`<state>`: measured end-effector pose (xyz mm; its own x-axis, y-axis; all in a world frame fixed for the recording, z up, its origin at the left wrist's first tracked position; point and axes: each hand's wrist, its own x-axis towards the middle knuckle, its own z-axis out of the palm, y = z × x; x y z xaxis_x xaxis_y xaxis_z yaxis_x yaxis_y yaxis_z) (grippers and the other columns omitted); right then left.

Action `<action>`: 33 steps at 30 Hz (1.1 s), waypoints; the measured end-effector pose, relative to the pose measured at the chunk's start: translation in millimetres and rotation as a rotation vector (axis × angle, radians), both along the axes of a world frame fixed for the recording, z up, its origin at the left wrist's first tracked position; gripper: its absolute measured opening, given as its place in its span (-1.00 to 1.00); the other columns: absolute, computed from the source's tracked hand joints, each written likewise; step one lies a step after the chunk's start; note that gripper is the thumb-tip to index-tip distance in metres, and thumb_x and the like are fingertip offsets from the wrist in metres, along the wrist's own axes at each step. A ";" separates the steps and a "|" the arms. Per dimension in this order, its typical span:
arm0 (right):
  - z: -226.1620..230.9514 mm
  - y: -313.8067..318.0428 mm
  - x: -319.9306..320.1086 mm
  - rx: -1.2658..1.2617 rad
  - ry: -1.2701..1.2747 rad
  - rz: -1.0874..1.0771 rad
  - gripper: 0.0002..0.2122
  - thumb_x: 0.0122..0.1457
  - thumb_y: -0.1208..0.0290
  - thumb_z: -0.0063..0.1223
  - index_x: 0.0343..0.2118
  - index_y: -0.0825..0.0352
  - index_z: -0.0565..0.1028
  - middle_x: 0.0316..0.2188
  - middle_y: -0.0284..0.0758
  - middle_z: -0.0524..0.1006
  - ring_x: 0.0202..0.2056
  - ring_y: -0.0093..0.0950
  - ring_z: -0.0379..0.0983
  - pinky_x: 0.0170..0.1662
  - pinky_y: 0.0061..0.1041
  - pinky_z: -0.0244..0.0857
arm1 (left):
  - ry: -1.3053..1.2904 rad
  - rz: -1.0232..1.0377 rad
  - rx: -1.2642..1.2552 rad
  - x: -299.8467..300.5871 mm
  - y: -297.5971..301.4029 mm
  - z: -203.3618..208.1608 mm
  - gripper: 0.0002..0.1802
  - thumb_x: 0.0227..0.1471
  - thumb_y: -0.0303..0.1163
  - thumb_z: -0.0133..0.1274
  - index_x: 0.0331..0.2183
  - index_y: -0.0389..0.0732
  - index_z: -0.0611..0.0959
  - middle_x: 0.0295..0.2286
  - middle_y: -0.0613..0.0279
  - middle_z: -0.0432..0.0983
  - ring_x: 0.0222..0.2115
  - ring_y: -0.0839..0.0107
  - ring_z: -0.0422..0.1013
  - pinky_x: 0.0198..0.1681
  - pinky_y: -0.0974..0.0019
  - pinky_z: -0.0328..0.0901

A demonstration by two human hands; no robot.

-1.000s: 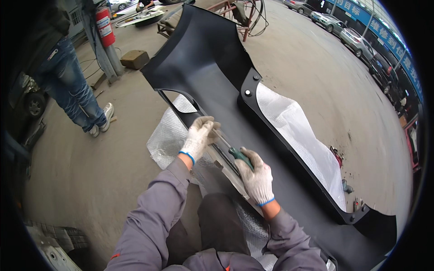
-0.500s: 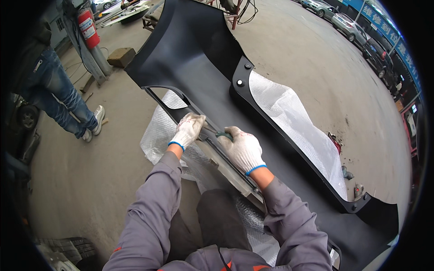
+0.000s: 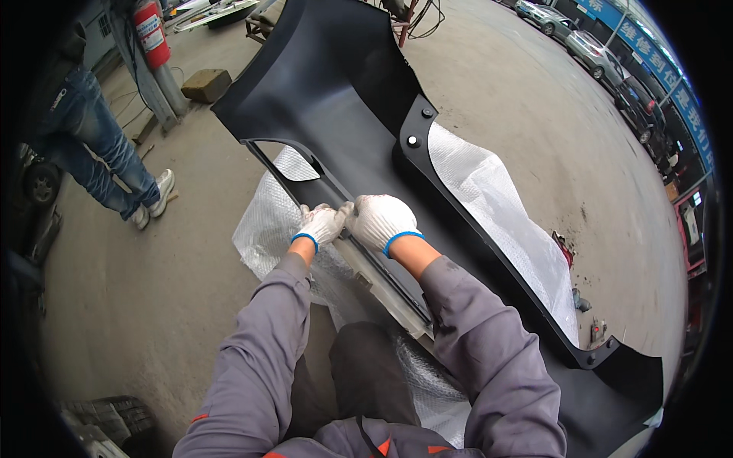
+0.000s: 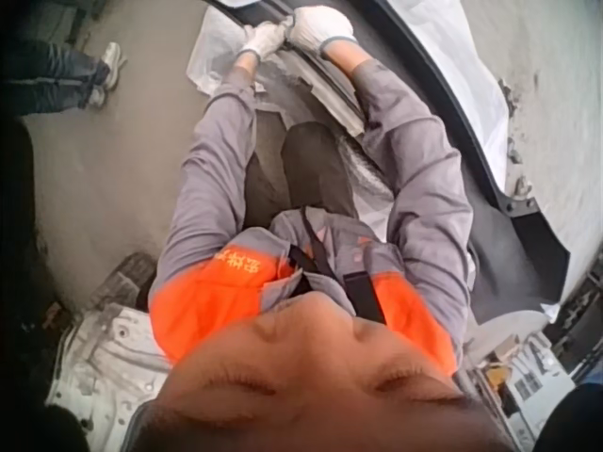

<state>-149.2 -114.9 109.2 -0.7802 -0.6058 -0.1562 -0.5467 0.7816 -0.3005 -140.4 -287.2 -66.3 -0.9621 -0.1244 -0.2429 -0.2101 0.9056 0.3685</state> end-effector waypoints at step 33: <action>18.4 -40.2 -25.1 0.268 -0.074 0.162 -0.65 0.14 0.13 0.15 -0.16 0.28 0.71 -0.19 -0.08 0.70 -0.11 -0.10 0.64 0.00 -0.22 0.51 | 0.005 -0.049 -0.157 4.4 -0.1 0.3 -0.50 0.28 -0.19 -0.22 -0.23 -0.20 0.79 -0.13 -0.01 0.68 -0.03 0.09 0.54 0.09 -0.16 0.15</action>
